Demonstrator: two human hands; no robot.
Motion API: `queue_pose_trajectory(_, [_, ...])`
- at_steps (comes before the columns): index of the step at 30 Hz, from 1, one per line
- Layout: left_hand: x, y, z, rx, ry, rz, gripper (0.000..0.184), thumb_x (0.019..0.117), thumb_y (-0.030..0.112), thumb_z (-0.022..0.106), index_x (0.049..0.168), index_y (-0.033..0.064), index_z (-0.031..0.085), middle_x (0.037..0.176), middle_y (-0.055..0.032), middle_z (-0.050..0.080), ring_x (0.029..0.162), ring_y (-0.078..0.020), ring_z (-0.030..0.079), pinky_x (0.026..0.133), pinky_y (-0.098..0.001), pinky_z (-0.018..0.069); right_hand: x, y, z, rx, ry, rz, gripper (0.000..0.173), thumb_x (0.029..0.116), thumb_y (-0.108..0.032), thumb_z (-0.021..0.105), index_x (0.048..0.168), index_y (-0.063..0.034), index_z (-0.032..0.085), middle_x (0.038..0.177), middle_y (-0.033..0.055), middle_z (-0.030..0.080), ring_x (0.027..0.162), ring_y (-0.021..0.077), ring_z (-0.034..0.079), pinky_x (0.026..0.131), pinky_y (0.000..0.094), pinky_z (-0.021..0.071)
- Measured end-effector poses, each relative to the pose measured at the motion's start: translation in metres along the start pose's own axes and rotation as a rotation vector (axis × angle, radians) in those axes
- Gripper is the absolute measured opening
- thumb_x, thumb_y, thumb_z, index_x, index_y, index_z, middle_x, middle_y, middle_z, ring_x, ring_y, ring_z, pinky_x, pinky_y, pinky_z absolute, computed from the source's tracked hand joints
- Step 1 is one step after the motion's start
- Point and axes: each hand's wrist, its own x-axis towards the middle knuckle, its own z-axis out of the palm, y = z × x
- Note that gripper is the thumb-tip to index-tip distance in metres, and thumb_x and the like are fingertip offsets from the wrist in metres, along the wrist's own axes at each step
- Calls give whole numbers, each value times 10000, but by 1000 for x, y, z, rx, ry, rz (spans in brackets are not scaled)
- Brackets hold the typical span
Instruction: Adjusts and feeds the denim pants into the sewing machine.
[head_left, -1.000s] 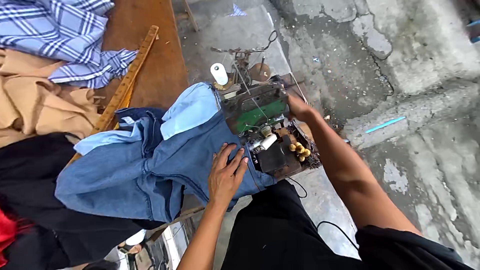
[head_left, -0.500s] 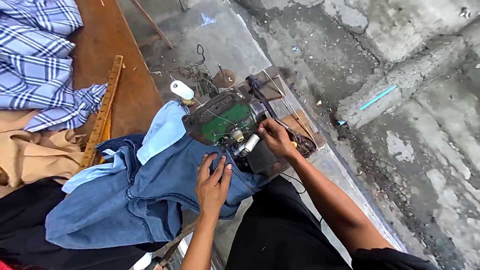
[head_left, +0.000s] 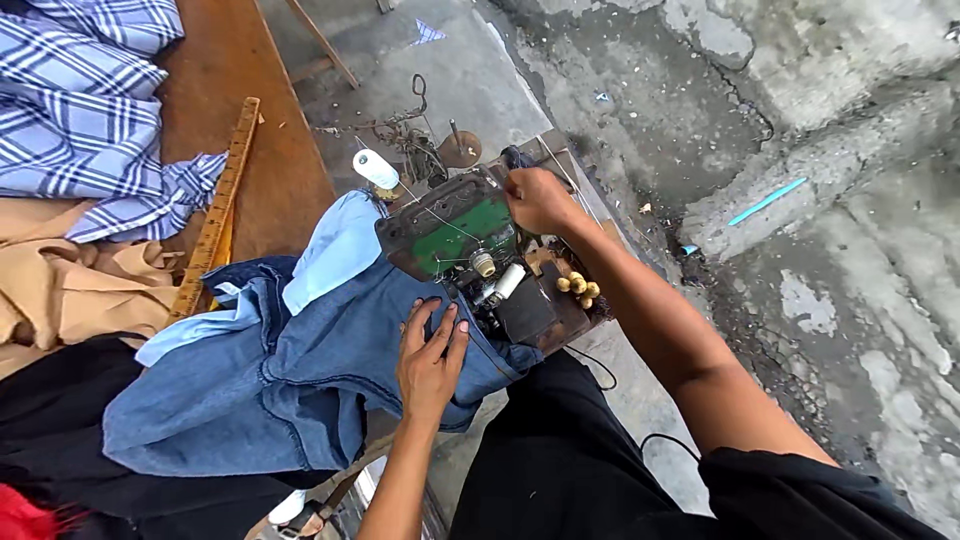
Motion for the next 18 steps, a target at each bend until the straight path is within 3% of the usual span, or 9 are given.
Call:
queue_pose_trajectory(3, [0,1,-1,10,-4,-4,331,1010,318,611,1180,93,784,1330,-207,667,1345,-416,550,1132,-554,420,40,3,-4,-91,-162,135,224,964,-216,652,1000,-2,705,953,191,689,926,350,677,813,598,525])
queue_pose_trajectory(5, [0,4,-1,21,-7,-10,338,1011,326,606,1186,97,782,1328,-201,671,1343,-423,552,1130,-573,416,60,18,0,-13,-188,240,303,1006,-262,613,1095,13,705,1071,213,693,999,349,679,864,584,528])
queue_pose_trajectory(6, [1,4,-1,24,-10,-12,338,1013,330,606,1191,103,781,1330,-192,672,1344,-419,553,1131,-574,416,60,28,1,138,-147,251,367,1066,-315,542,1183,5,682,1123,193,692,992,310,684,851,527,548])
queue_pose_trajectory(9, [1,2,-1,22,-3,-23,328,1019,342,607,1195,130,785,1342,-170,672,1359,-392,548,1144,-557,412,30,53,9,623,-74,121,378,1082,-385,480,1278,-105,643,1109,47,711,891,141,671,724,348,557])
queue_pose_trajectory(11, [-1,2,1,12,-2,-40,317,1018,342,609,1184,141,791,1349,-147,673,1375,-367,537,1153,-544,407,13,58,18,722,-85,195,414,1089,-388,452,1165,-61,694,1005,71,720,840,178,708,725,413,617])
queue_pose_trajectory(12, [-2,2,1,14,-7,-46,314,1019,346,608,1183,150,792,1359,-133,670,1386,-352,531,1156,-536,408,11,57,23,696,-74,284,485,1094,-437,414,1080,-44,698,889,74,717,730,171,704,649,395,615])
queue_pose_trajectory(15, [-2,2,2,19,-7,-53,307,1018,345,609,1179,158,793,1368,-113,667,1395,-336,524,1159,-535,405,12,65,24,528,-270,480,529,1106,-470,276,917,-100,603,621,4,602,429,73,484,405,235,411])
queue_pose_trajectory(16, [-1,1,1,18,-5,-49,305,1018,343,610,1180,160,793,1365,-112,669,1394,-337,525,1157,-537,409,6,72,25,460,-308,502,523,1106,-431,272,869,-97,598,599,0,588,414,74,450,400,239,380])
queue_pose_trajectory(18, [2,2,1,10,1,-45,301,1018,337,608,1171,159,796,1353,-116,676,1384,-341,536,1148,-547,415,-30,72,30,328,-150,453,604,1095,-451,310,782,-63,652,588,29,590,452,119,486,457,311,412])
